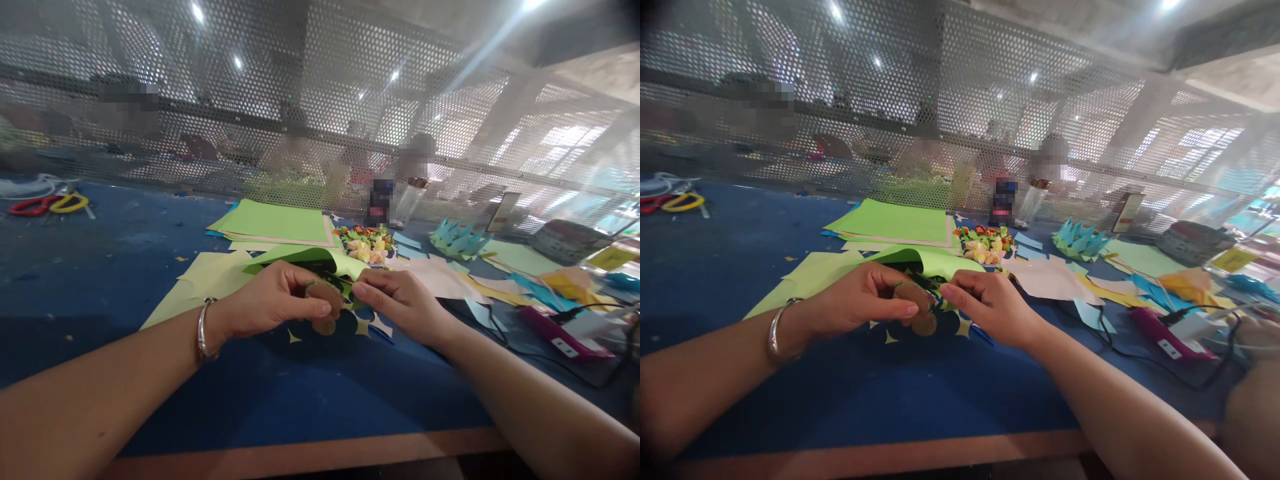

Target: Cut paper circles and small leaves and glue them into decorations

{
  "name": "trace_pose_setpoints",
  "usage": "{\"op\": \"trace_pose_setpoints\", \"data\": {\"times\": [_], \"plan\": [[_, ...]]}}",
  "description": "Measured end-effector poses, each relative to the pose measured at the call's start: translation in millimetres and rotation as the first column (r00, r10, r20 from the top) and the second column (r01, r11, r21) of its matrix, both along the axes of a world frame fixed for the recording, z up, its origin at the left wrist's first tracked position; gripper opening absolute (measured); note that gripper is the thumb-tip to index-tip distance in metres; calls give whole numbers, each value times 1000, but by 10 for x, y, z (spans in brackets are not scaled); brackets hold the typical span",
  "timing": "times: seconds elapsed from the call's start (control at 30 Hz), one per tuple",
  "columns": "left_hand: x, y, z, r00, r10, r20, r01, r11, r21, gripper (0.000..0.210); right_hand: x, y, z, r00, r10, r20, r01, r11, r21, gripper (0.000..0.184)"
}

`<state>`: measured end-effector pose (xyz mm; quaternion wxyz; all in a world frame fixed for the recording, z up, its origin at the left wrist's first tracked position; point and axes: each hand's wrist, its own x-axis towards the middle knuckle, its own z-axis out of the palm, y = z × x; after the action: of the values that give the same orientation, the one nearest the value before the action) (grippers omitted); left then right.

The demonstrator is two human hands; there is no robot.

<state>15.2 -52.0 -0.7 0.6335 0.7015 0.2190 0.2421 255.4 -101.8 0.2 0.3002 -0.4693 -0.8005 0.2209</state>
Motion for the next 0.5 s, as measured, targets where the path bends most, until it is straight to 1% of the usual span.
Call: {"op": "trace_pose_setpoints", "data": {"times": [0.07, 0.13, 0.2, 0.27, 0.37, 0.43, 0.47, 0.5], "plan": [[-28, -10, 30, 1000, 22, -10, -22, 999, 26, 9, -3, -3, 8, 1000, -2, 0, 2, 1000, -12, 50], [-76, -17, 85, 998, 68, 3, -68, 994, 86, 9, -7, -5, 15, 1000, -4, 12, 4, 1000, -29, 50], [-137, -21, 161, 986, 143, 85, -155, 974, 164, 8, -10, -3, 22, 999, -3, 35, 5, 999, -53, 48], [-195, -16, 243, 946, 232, 226, -280, 937, 207, 5, -9, 2, 27, 996, 12, 86, -4, 996, -90, 46], [-246, 17, 325, 837, 368, 404, -466, 867, 177, 10, -1, -3, 39, 985, 72, 157, -44, 984, -175, 43], [-254, 53, 331, 773, 438, 460, -548, 825, 135, 11, 9, -20, 54, 972, 150, 180, -104, 964, -244, 42], [-253, 71, 319, 762, 457, 460, -567, 814, 130, 11, 14, -32, 65, 962, 199, 188, -142, 950, -280, 42], [-248, 86, 299, 772, 460, 438, -564, 814, 141, 10, 19, -45, 78, 947, 251, 199, -181, 933, -312, 42]]}}
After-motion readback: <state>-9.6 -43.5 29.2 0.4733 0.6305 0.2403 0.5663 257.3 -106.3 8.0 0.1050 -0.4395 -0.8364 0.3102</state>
